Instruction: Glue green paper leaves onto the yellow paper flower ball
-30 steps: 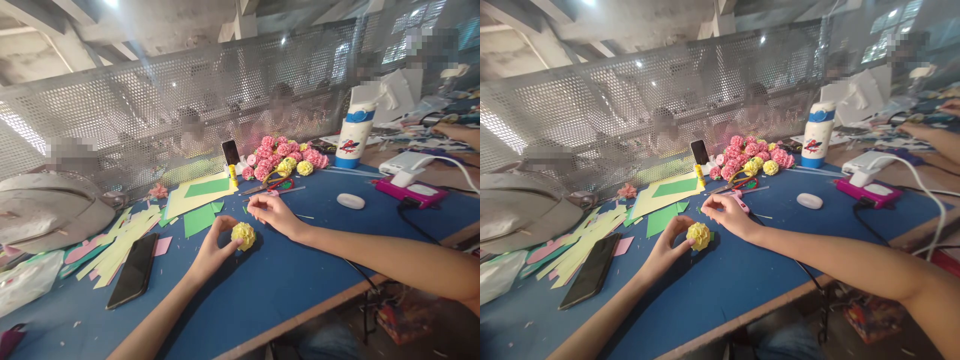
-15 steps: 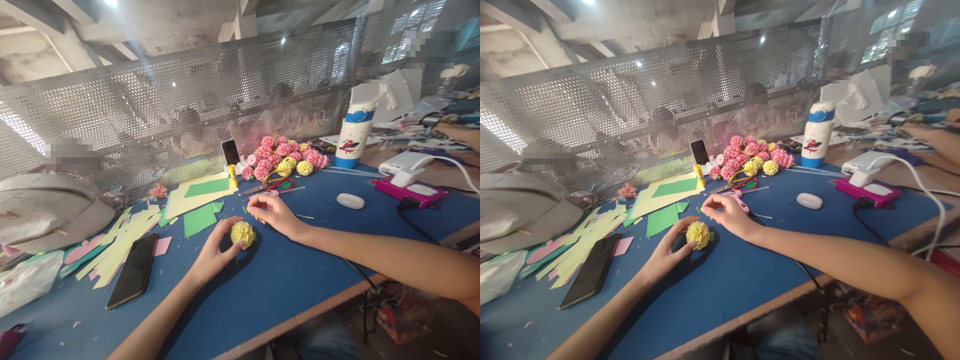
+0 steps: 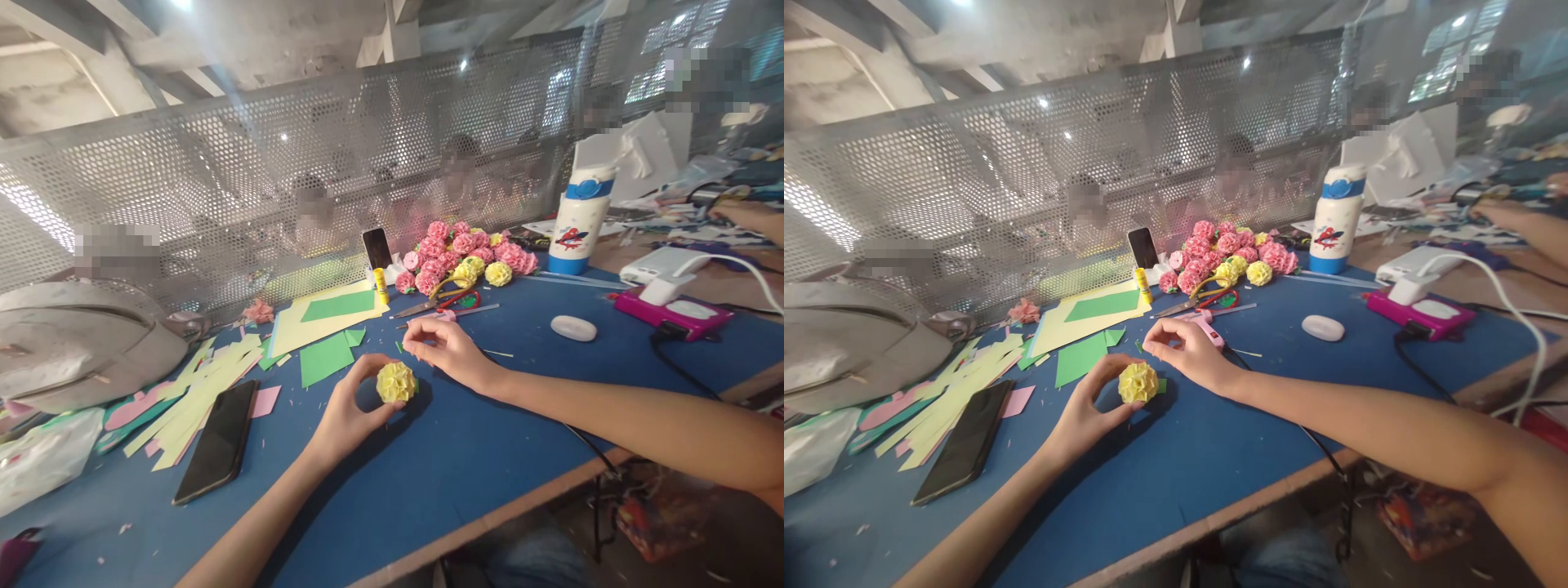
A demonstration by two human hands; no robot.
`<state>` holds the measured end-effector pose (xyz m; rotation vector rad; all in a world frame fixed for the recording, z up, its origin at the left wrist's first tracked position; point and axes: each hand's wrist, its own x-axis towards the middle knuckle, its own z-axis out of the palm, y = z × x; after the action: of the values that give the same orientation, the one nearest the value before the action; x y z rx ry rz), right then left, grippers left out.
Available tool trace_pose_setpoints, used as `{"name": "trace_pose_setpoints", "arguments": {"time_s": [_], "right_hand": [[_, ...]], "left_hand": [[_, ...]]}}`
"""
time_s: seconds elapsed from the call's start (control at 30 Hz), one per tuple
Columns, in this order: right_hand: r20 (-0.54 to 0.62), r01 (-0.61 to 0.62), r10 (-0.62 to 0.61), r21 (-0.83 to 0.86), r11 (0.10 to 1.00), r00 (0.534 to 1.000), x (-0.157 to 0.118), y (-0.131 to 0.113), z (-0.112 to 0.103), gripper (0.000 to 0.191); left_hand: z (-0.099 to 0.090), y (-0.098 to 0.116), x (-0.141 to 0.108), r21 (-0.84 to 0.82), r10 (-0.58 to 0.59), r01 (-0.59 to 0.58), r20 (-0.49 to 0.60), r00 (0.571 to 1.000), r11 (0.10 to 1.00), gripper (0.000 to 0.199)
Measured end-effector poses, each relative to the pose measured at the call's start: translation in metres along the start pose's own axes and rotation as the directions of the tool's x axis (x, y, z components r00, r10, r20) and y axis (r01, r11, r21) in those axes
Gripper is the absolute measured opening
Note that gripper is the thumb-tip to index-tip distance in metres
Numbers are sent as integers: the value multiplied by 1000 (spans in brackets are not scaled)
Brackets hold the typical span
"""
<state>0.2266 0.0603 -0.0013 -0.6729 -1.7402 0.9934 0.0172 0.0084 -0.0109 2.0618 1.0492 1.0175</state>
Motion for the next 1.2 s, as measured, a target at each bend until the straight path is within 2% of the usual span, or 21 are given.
{"name": "trace_pose_setpoints", "arguments": {"time_s": [0.27,0.57,0.87,1.2], "right_hand": [[28,36,-35,-47,998,999,-5,-7,-1,16],[149,77,-55,-152,985,987,-9,-11,1,11],[165,138,-98,-251,958,982,-6,-5,3,12],[227,296,-222,-383,875,948,-8,-14,-1,11]], "left_hand": [[0,2,1,-1,22,-22,-70,997,1000,43],[4,-3,-1,-16,-84,84,-3,996,996,38],[3,-3,0,-25,-86,86,15,996,996,38],[4,-2,0,-27,-95,96,21,995,995,36]]}}
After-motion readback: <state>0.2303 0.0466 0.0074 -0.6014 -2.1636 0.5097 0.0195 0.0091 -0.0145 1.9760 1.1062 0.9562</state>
